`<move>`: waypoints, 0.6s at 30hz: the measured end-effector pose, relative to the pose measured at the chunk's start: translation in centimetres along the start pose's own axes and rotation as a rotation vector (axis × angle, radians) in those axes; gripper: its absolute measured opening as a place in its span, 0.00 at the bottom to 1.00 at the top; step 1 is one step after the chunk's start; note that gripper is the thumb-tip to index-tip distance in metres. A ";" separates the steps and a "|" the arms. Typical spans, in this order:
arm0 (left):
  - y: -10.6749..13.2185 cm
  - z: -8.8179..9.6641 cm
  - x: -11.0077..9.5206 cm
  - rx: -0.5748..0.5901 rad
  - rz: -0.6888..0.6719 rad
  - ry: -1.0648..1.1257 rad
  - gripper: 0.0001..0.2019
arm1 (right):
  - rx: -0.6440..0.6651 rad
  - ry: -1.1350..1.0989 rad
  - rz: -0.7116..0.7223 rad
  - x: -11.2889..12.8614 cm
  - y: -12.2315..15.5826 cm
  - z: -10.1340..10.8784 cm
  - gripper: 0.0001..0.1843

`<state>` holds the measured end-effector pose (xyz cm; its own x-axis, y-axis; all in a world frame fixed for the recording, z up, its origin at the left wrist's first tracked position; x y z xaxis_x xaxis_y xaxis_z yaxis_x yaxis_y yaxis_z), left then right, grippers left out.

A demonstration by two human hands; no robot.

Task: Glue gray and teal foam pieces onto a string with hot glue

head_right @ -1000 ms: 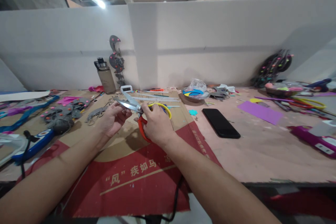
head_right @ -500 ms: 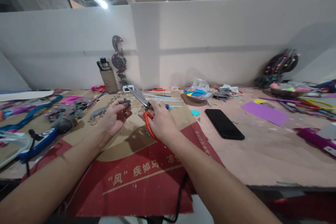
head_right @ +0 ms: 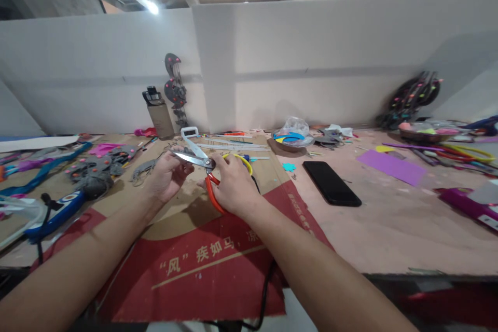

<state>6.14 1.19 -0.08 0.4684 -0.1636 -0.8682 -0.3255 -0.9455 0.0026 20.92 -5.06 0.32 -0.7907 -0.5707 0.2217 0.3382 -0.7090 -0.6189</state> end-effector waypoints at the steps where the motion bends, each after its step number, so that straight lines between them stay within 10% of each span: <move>1: 0.0 0.0 0.0 0.003 0.001 0.000 0.14 | 0.002 0.004 0.002 0.0 0.0 0.0 0.26; 18: -0.3 0.5 0.2 -0.076 -0.005 -0.170 0.19 | -0.026 -0.257 -0.272 -3.1 -0.2 -0.2 0.19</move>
<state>5.89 1.59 -0.51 0.3221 -0.1146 -0.9398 -0.2574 -0.9659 0.0296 23.16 -3.09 -0.42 -0.6946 -0.4508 0.5607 0.1177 -0.8401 -0.5296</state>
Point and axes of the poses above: each hand's wrist, its own y-axis away from the middle knuckle, its own z-axis out of the back of the hand, x = y × z, the point moved 5 cm from there along -y, towards the middle knuckle, and after that the axes turned 14 degrees about z, right-handed, at the moved point
